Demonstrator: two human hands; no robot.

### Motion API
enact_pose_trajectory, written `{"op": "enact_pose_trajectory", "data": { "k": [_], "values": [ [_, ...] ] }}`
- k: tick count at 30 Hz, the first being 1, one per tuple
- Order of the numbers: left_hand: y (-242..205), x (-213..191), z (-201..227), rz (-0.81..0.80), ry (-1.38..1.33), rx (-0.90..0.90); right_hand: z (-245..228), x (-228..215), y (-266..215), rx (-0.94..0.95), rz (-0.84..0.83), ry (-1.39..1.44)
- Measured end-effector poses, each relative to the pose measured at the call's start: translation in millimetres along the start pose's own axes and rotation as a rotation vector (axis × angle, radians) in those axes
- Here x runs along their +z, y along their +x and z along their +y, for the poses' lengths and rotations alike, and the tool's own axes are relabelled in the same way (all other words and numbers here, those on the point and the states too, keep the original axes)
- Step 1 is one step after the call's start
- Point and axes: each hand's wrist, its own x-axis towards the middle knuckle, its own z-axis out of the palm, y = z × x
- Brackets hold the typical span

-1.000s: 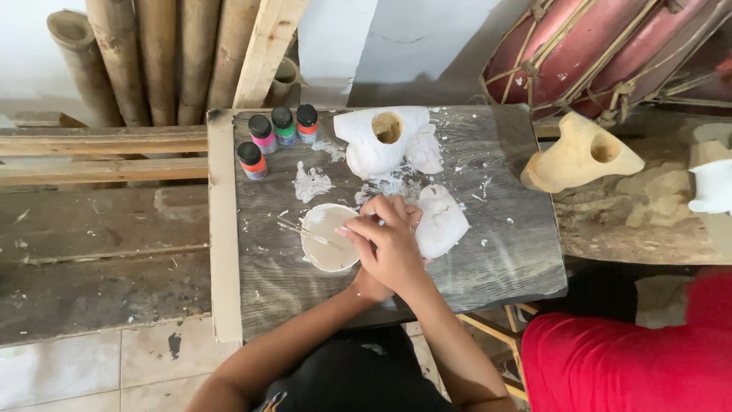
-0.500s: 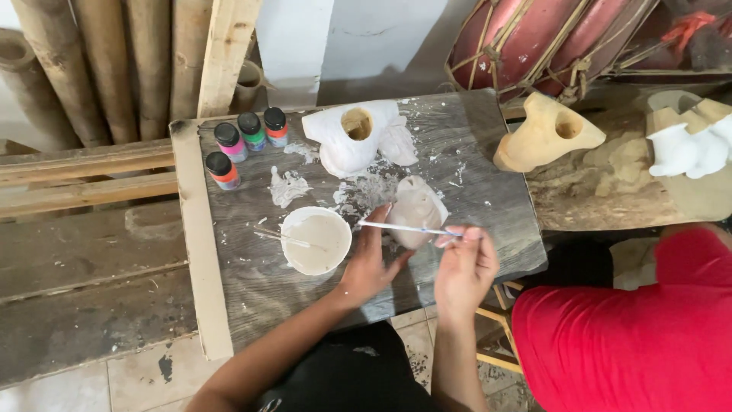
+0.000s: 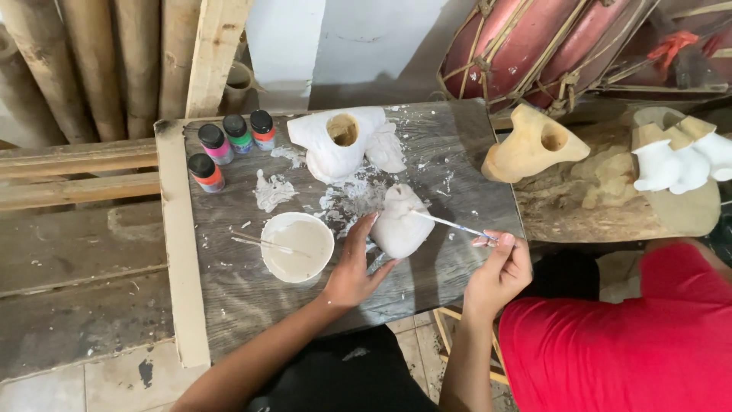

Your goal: Applying a white coating material to a small figurine using a wooden stick

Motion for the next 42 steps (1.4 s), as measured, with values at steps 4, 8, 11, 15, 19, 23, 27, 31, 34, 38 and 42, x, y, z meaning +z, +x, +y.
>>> {"op": "enact_pose_trajectory", "data": {
  "k": [4,8,11,15,19,23,27,31,34,38,42],
  "values": [
    [0,1,0,0.007,-0.028,-0.005,7,0,9,-0.041,-0.046,-0.010],
    [3,3,-3,0.007,-0.019,-0.010,8,-1,18,-0.119,-0.085,-0.025],
    [2,2,1,0.006,0.015,-0.017,8,-1,21,-0.138,-0.099,-0.040],
    [6,1,5,0.027,0.034,0.022,11,1,26,-0.166,-0.135,-0.037],
    [4,5,2,0.040,0.085,0.034,10,-1,26,-0.160,-0.172,0.000],
    [3,5,4,0.048,0.096,0.037,13,0,26,-0.173,-0.164,0.012],
    [7,3,7,0.055,0.095,0.052,0,2,20,-0.141,-0.193,0.058],
    [4,5,5,0.052,0.105,0.041,1,-2,18,-0.151,-0.181,0.028],
    [3,4,6,0.039,0.117,0.039,10,-5,18,-0.163,-0.133,-0.011],
    [5,5,5,0.038,0.084,0.042,10,-2,13,-0.140,-0.119,-0.004],
    [4,4,5,0.047,0.083,0.049,4,-3,12,-0.122,-0.124,0.038]
  ]
}}
